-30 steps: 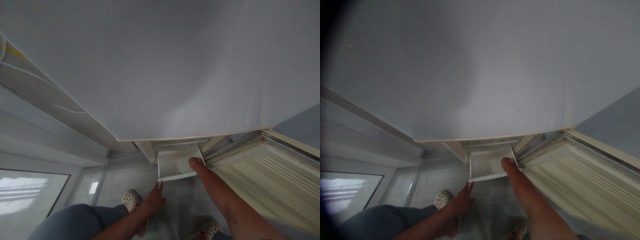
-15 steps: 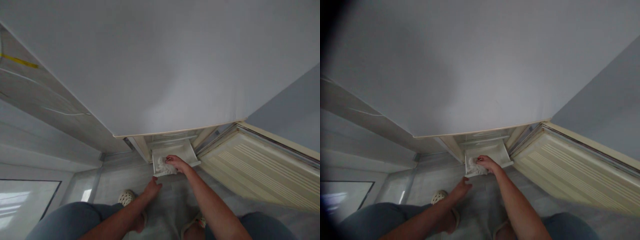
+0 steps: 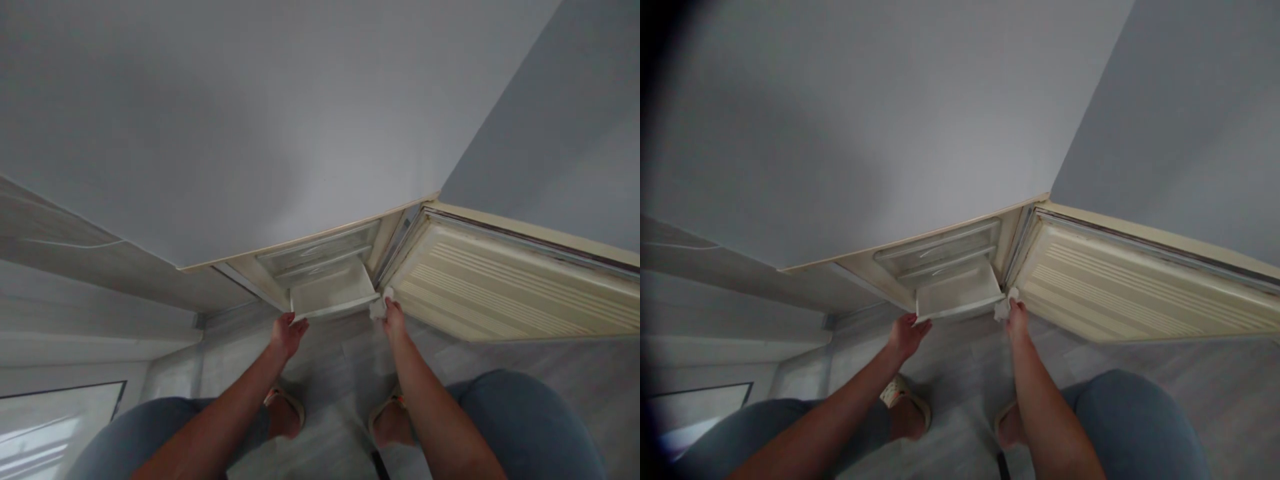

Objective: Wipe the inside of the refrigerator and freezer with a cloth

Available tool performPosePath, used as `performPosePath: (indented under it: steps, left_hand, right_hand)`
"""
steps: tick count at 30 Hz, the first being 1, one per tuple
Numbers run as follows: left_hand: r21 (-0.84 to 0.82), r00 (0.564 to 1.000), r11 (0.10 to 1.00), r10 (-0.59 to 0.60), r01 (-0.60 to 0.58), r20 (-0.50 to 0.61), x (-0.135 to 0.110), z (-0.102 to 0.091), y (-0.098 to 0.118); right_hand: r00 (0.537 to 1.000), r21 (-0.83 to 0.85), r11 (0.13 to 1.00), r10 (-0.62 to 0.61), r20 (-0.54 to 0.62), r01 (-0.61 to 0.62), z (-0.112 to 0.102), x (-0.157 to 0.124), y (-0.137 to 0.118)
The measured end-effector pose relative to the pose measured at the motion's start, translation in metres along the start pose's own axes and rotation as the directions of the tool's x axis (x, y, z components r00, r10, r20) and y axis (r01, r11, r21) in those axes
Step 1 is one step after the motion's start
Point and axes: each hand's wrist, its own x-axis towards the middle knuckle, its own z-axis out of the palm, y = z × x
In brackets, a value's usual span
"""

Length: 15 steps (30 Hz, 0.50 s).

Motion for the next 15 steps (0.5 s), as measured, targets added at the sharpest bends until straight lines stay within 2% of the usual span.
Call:
performPosePath:
  steps: [2,5,8,10,12,15]
  left_hand:
    - [0.010,1.000,1.000,-0.004,0.004,-0.017,0.006,0.005,0.013]
    - [0.030,0.999,1.000,-0.005,0.006,-0.036,0.016,0.013,0.026]
    - [0.045,1.000,0.999,0.008,-0.008,-0.007,0.025,0.022,0.030]
    - [0.058,1.000,0.998,0.019,-0.020,0.018,0.030,0.027,0.032]
    - [0.074,0.999,0.997,0.034,-0.035,0.025,0.036,0.031,0.035]
    - [0.104,0.999,0.993,0.049,-0.050,0.013,0.047,0.034,0.045]
  right_hand:
    - [0.992,-0.099,0.989,-0.118,-0.047,0.112,0.032,0.006,-0.003]
    - [0.945,-0.343,0.901,-0.314,-0.093,0.265,0.073,0.011,-0.010]
    - [0.908,-0.527,0.774,-0.419,-0.009,0.352,0.105,0.007,-0.013]
    - [0.883,-0.612,0.680,-0.465,0.065,0.403,0.126,-0.005,-0.009]
    - [0.878,-0.665,0.621,-0.465,0.112,0.414,0.148,-0.023,0.004]
    - [0.914,-0.675,0.637,-0.376,0.149,0.372,0.184,-0.056,0.033]
